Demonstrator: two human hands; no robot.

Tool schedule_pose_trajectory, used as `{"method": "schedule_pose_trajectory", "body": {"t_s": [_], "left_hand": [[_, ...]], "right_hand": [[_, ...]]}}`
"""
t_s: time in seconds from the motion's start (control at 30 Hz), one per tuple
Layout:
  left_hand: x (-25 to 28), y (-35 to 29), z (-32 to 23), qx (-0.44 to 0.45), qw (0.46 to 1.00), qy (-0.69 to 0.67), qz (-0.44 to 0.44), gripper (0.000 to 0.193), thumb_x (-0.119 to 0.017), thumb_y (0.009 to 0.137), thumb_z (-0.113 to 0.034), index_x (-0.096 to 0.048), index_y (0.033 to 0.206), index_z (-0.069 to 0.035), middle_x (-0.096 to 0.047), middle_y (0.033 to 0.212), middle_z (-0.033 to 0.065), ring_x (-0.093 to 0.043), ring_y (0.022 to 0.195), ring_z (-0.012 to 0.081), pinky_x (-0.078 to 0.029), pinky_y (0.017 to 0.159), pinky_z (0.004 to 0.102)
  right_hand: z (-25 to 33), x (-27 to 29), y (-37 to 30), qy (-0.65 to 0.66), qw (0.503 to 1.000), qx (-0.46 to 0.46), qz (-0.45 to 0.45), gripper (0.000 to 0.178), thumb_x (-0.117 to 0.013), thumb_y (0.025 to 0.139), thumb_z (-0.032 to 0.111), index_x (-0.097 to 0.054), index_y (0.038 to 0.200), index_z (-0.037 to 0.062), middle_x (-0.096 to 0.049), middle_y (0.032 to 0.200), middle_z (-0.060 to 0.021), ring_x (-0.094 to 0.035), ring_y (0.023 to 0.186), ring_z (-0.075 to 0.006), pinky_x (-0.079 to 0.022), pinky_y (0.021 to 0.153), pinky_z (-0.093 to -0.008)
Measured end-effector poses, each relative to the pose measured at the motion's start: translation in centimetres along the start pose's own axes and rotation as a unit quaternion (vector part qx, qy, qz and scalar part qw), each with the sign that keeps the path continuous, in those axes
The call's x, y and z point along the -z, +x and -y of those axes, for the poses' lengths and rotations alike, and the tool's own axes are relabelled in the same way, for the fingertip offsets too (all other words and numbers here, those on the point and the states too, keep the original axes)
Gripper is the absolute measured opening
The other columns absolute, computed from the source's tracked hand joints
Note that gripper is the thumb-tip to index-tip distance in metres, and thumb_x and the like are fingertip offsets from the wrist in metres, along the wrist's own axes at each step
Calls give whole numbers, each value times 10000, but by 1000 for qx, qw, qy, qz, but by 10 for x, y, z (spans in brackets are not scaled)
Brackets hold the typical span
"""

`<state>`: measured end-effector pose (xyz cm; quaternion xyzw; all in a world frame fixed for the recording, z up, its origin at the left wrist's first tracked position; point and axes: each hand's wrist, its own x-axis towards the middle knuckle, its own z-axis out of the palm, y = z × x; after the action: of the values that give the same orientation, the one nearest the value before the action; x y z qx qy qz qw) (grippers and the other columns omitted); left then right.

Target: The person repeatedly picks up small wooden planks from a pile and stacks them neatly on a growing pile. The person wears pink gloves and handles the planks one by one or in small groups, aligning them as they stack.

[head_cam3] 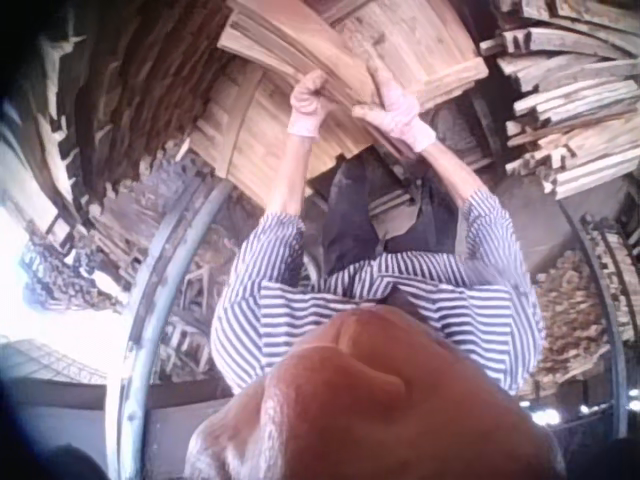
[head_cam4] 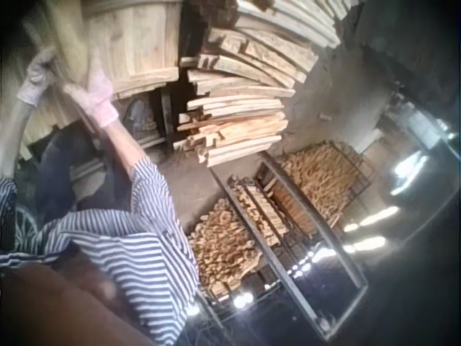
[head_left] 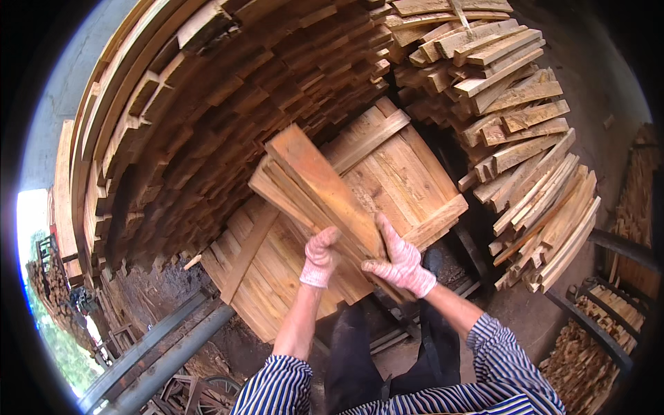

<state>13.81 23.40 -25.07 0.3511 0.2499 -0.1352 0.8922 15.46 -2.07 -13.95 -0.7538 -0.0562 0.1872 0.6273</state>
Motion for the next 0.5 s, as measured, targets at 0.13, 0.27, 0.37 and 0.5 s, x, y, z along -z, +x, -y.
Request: {"method": "schedule_pose_trajectory", "body": {"t_s": [0.13, 0.27, 0.37, 0.5], "left_hand": [[15, -39, 20, 37, 982, -72, -168, 555, -585, 965, -366, -535, 1423, -56, -593, 1408, 98, -557, 1278, 279, -425, 1127, 496], [62, -60, 12, 61, 981, -50, -179, 751, -700, 884, -480, -474, 1473, -72, -494, 1513, 118, -472, 1374, 341, -373, 1168, 538], [65, -35, 9, 47, 977, 4, -210, 819, -764, 845, -459, -456, 1485, -51, -507, 1492, 121, -477, 1367, 332, -366, 1175, 537], [100, -40, 5, 52, 974, -27, -221, 815, -757, 870, -435, -431, 1506, -43, -510, 1478, 125, -483, 1356, 323, -382, 1163, 519]], "right_hand": [[-45, -24, 11, -146, 975, -156, 56, 903, -711, 868, 585, -332, 1601, 220, -480, 1522, -234, -558, 1329, -365, -498, 1078, -416], [-96, -73, 62, -238, 950, -201, 15, 695, -679, 903, 462, -435, 1528, 281, -521, 1425, -291, -530, 1294, -466, -457, 1073, -484], [-156, -108, 97, -298, 954, -22, 22, 619, -614, 948, 440, -450, 1509, 236, -518, 1417, -286, -521, 1285, -469, -449, 1050, -494], [-95, -143, 89, -407, 903, -97, 92, 683, -584, 971, 464, -395, 1549, 153, -373, 1573, -273, -362, 1461, -423, -310, 1198, -457]]}}
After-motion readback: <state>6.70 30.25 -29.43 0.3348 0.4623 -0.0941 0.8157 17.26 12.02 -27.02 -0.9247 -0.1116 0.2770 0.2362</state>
